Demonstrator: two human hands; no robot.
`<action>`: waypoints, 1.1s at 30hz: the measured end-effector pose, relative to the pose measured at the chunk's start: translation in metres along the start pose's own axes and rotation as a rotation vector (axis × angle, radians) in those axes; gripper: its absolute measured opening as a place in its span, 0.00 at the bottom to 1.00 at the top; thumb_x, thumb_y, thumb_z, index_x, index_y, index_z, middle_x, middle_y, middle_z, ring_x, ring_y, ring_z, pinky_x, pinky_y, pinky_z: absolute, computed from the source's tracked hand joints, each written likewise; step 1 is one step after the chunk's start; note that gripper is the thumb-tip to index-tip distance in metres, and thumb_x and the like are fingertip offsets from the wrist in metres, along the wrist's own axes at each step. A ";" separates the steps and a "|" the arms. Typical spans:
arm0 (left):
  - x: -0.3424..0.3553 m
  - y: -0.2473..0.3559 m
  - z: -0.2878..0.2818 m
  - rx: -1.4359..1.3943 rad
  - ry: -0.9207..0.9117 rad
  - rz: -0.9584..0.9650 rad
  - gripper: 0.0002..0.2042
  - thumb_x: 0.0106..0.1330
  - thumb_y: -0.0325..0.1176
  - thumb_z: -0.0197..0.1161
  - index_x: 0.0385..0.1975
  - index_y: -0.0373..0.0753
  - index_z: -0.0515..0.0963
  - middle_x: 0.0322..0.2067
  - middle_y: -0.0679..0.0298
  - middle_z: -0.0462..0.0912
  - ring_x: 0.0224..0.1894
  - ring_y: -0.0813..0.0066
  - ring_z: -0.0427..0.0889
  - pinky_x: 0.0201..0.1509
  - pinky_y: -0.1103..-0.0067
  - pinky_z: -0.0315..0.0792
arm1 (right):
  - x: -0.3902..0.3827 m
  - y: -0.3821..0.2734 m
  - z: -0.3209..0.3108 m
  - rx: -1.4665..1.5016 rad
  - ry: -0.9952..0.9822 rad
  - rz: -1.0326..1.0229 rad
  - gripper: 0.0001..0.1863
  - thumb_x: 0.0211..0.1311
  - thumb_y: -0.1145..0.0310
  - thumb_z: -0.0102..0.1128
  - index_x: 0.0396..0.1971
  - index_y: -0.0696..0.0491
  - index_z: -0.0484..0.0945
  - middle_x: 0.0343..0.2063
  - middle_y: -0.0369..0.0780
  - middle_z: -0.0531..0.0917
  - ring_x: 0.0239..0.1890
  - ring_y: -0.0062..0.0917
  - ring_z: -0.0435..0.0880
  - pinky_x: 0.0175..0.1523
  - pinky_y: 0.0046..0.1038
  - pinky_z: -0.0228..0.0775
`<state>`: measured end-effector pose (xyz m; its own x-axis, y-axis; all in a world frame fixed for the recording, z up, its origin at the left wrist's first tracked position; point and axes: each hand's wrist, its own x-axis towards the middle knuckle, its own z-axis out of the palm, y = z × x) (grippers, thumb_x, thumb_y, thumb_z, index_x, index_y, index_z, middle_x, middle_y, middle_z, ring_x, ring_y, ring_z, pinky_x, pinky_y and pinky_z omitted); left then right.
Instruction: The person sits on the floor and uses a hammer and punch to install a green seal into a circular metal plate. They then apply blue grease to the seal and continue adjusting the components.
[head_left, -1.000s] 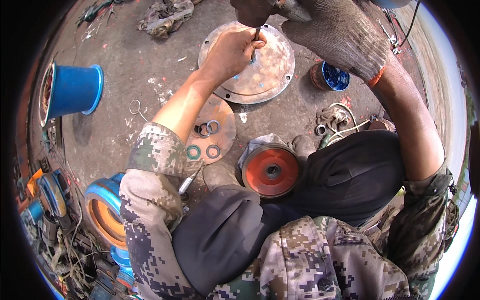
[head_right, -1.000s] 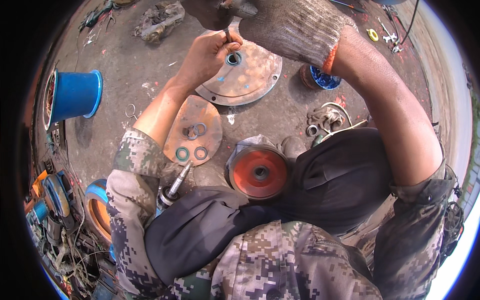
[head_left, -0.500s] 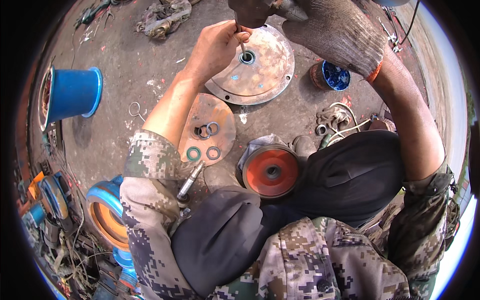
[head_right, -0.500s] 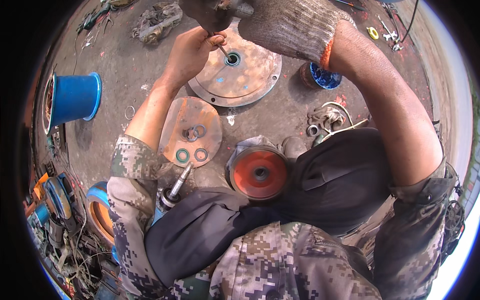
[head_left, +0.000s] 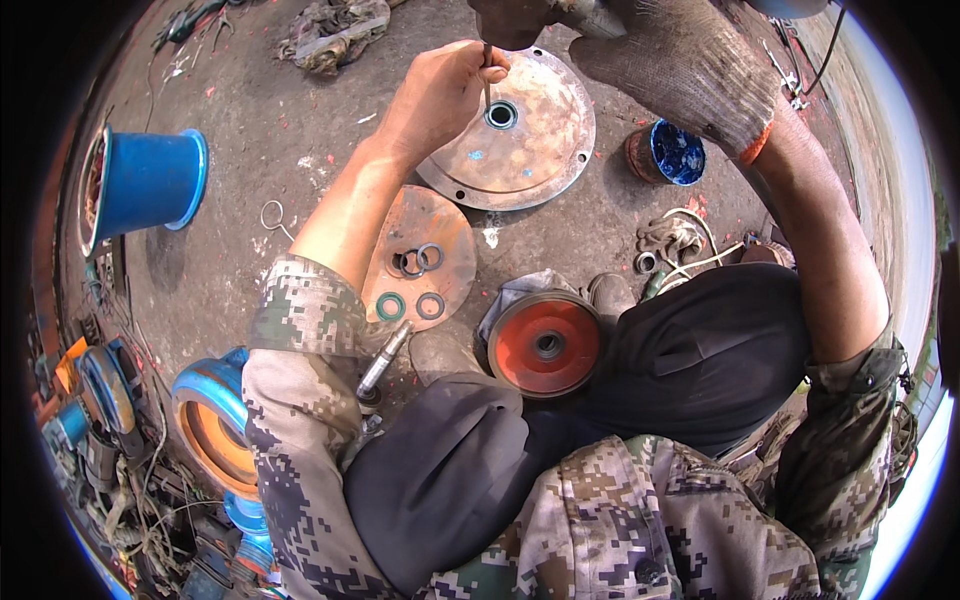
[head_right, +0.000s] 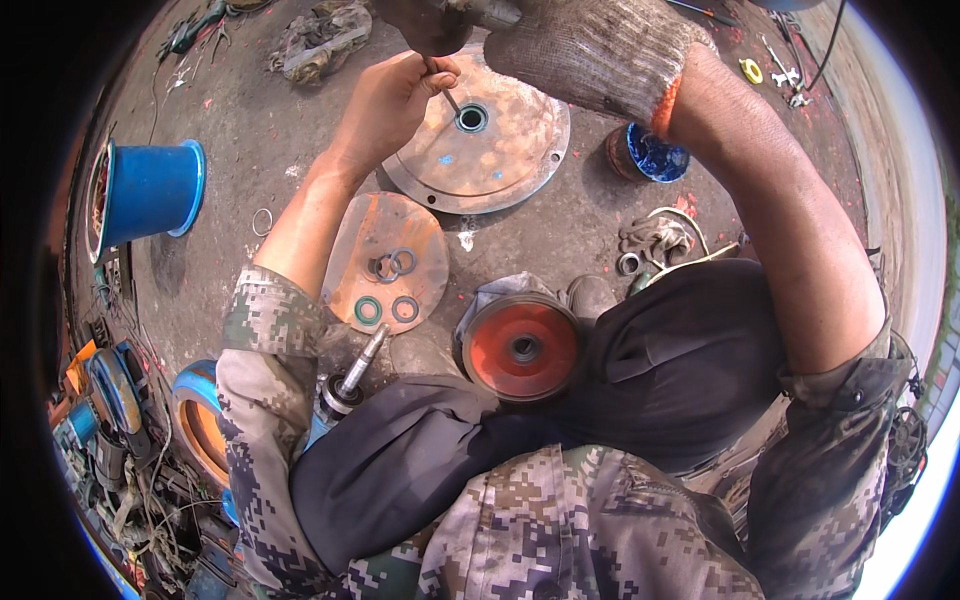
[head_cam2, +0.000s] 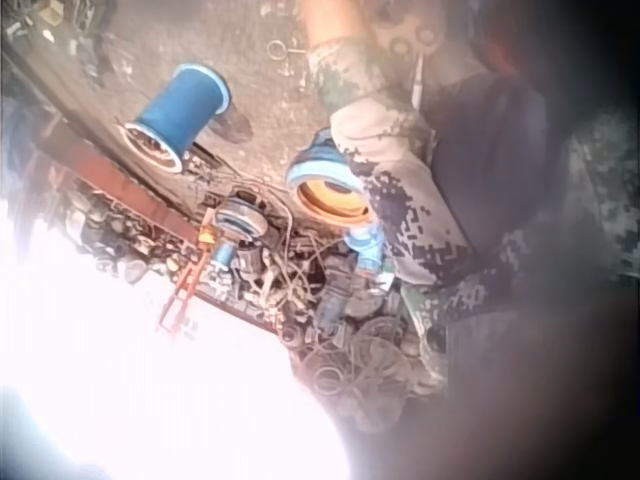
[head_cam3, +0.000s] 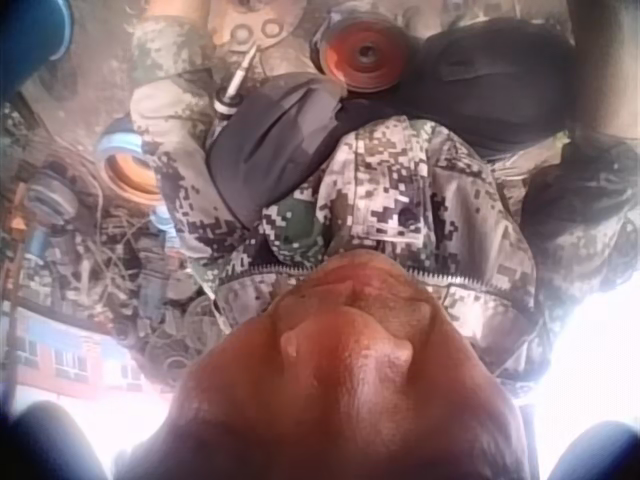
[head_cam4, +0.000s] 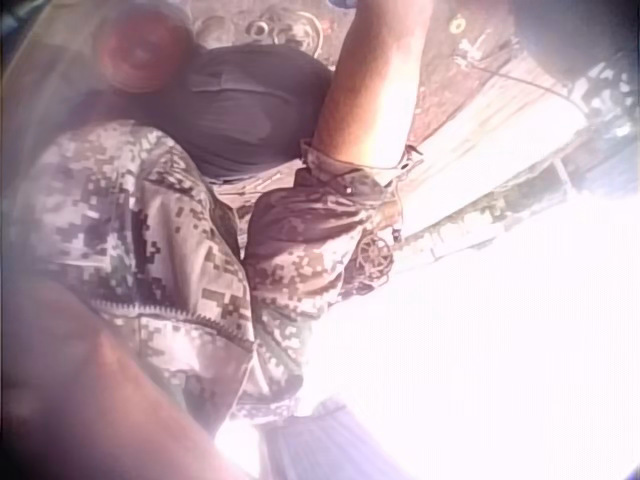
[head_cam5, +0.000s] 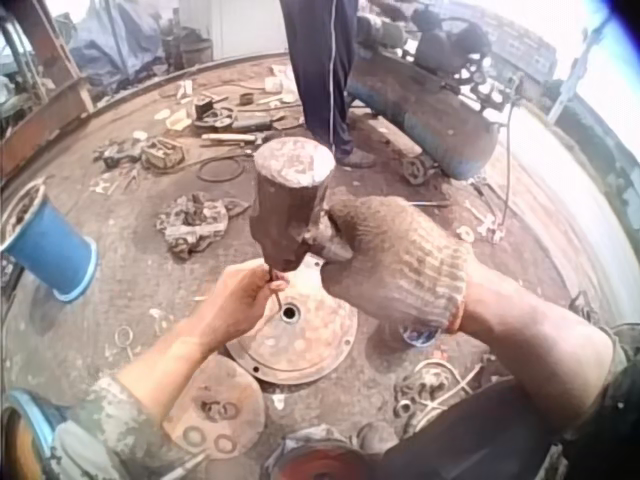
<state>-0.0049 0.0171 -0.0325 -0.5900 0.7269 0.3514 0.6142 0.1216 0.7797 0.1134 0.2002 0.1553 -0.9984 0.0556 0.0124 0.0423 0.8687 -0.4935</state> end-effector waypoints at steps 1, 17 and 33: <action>-0.003 0.001 0.000 0.015 -0.010 -0.011 0.06 0.72 0.29 0.64 0.39 0.33 0.82 0.36 0.52 0.86 0.38 0.56 0.87 0.44 0.68 0.80 | 0.002 0.000 0.002 -0.018 -0.003 0.001 0.16 0.53 0.72 0.61 0.43 0.58 0.81 0.37 0.55 0.86 0.44 0.51 0.86 0.47 0.44 0.77; -0.010 -0.008 -0.003 0.155 -0.023 -0.046 0.05 0.71 0.27 0.65 0.40 0.32 0.82 0.37 0.50 0.86 0.39 0.51 0.87 0.45 0.66 0.80 | 0.011 -0.001 0.019 -0.026 0.055 -0.169 0.13 0.60 0.70 0.60 0.43 0.58 0.81 0.37 0.55 0.86 0.46 0.54 0.85 0.48 0.47 0.77; -0.005 0.010 0.004 -0.132 0.022 -0.193 0.06 0.74 0.30 0.63 0.41 0.34 0.82 0.33 0.56 0.86 0.35 0.70 0.85 0.43 0.72 0.78 | 0.012 0.003 0.005 -0.059 0.028 0.000 0.15 0.53 0.71 0.60 0.41 0.60 0.82 0.38 0.56 0.86 0.46 0.53 0.85 0.48 0.45 0.77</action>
<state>0.0062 0.0178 -0.0287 -0.7020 0.6837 0.1994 0.4158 0.1663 0.8941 0.1017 0.2014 0.1494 -0.9969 0.0687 0.0374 0.0453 0.8962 -0.4414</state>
